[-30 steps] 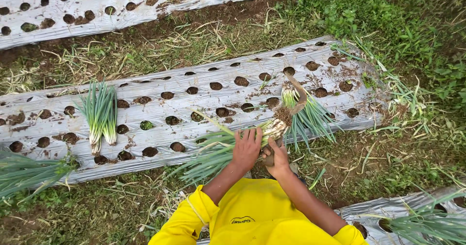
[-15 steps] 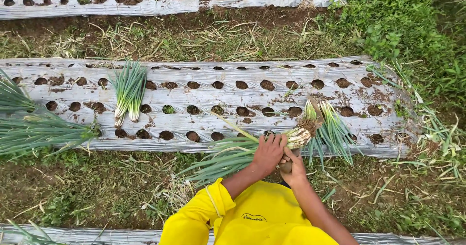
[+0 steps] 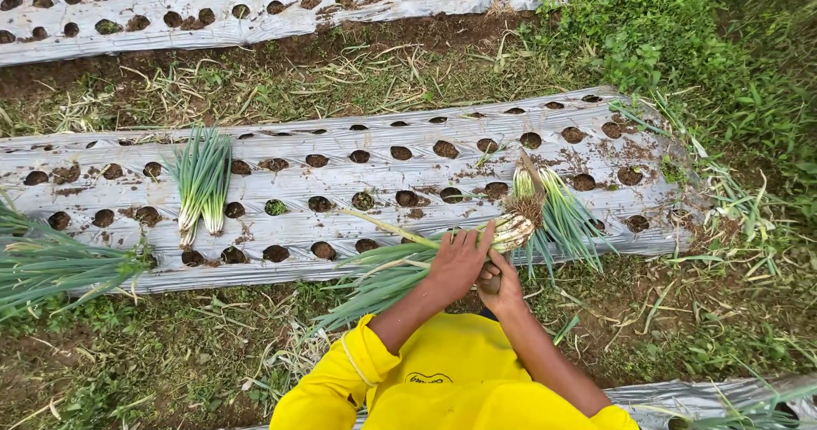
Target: The person uses a hand hoe to loosen the soil around green onions planted in plastic mulch and pulls them out by hand. They then gather the harvested onions into a bunch and clean the roots by removing excess soil and debris.
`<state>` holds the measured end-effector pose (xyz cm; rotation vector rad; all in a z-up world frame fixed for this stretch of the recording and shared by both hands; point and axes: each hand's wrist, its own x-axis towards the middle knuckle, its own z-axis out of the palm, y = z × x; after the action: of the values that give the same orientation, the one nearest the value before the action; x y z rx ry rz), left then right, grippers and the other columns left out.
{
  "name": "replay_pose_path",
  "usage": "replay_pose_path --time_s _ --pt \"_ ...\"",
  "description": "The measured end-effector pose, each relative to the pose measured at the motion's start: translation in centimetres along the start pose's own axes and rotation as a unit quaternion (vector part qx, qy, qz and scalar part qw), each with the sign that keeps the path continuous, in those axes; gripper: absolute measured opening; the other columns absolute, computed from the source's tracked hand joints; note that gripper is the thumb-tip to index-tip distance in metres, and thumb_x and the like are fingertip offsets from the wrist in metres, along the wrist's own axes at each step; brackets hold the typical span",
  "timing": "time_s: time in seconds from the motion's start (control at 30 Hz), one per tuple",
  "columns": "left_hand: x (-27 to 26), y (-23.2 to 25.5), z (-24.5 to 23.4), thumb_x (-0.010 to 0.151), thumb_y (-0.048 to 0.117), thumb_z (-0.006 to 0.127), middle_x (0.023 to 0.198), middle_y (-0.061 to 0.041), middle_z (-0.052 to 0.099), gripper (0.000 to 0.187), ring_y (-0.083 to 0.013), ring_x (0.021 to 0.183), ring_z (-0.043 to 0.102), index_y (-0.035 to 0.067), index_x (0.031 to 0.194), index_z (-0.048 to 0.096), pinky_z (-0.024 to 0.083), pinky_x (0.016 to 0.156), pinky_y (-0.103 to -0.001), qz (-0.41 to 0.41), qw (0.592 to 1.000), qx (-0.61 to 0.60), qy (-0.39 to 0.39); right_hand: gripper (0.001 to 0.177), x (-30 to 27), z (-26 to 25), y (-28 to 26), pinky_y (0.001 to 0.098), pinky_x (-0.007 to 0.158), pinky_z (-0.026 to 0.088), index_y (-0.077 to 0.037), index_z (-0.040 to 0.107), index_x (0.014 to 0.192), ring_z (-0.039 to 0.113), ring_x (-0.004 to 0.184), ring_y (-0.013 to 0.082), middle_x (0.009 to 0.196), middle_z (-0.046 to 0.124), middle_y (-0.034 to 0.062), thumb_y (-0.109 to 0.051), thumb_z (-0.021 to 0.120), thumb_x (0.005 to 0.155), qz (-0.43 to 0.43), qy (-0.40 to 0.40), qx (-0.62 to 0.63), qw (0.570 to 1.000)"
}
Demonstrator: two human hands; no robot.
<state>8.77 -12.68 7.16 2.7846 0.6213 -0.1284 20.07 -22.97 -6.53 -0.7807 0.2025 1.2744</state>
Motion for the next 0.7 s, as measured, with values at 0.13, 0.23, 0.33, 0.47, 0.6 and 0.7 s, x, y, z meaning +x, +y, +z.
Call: replay_pose_path --time_s 0.13,0.23,0.33,0.47,0.6,0.7 --pt "-3.3 1.2 -10.5 0.083 0.013 0.084 0.144 -0.033 0.048 0.112 -0.0439 0.128 0.051 0.0 0.165 0.008 0.041 0.102 -0.054 -0.005 0.989 -0.131 -0.064 0.042 -1.2 0.7 -0.5 0.0164 0.047 0.043 -0.023 0.042 0.072 0.058 0.054 0.0109 0.056 0.039 -0.0101 -0.02 0.067 0.106 -0.047 -0.037 -0.02 0.998" --pt "-4.6 0.1 -16.0 0.084 0.013 0.084 0.152 -0.038 0.039 0.11 -0.0514 0.141 0.042 -0.001 0.164 0.01 0.038 0.114 -0.061 -0.038 0.951 -0.298 -0.07 0.045 -2.1 1.8 -1.3 0.0202 0.048 0.047 -0.022 0.04 0.071 0.059 0.053 0.0157 0.054 0.043 -0.0069 -0.011 0.065 0.107 -0.074 -0.094 -0.012 0.993" --pt "-4.8 -2.7 -18.1 0.08 0.018 0.088 0.145 -0.03 0.052 0.092 -0.0477 0.135 0.051 0.006 0.157 0.039 0.042 0.114 -0.062 -0.016 0.932 -0.36 -0.041 0.051 -4.3 4.6 -2.2 0.0195 0.045 0.046 -0.025 0.036 0.068 0.055 0.047 0.0126 0.053 0.043 -0.0082 -0.003 0.063 0.104 -0.104 -0.134 -0.041 0.985" --pt "-3.7 -6.1 -18.4 0.072 0.035 0.093 0.145 -0.025 0.051 0.1 -0.0498 0.137 0.049 0.008 0.153 0.041 0.04 0.114 -0.064 0.062 0.925 -0.371 0.045 0.055 -1.4 -0.1 -0.5 0.0281 0.044 0.048 -0.023 0.036 0.063 0.054 0.041 0.0187 0.047 0.043 -0.0019 0.01 0.063 0.098 -0.121 -0.187 -0.096 0.97" --pt "-1.1 -7.2 -15.6 0.062 0.057 0.094 0.155 -0.035 0.039 0.137 -0.0505 0.146 0.037 -0.005 0.16 0.021 0.029 0.122 -0.062 0.123 0.894 -0.415 -0.113 0.057 2.0 -4.5 1.0 0.0288 0.043 0.052 -0.019 0.043 0.055 0.053 0.04 0.0161 0.042 0.04 -0.0018 0.015 0.068 0.094 -0.134 -0.242 -0.114 0.954" --pt "-1.6 -5.3 -15.3 0.059 0.064 0.09 0.157 -0.041 0.033 0.143 -0.0565 0.146 0.032 -0.008 0.159 0.017 0.027 0.122 -0.067 0.119 0.892 -0.382 -0.21 0.037 -5.8 7.6 -3.1 0.0303 0.041 0.05 -0.008 0.06 0.066 0.053 0.037 0.0176 0.045 0.051 0.0045 0.015 0.067 0.094 -0.143 -0.268 -0.142 0.942"
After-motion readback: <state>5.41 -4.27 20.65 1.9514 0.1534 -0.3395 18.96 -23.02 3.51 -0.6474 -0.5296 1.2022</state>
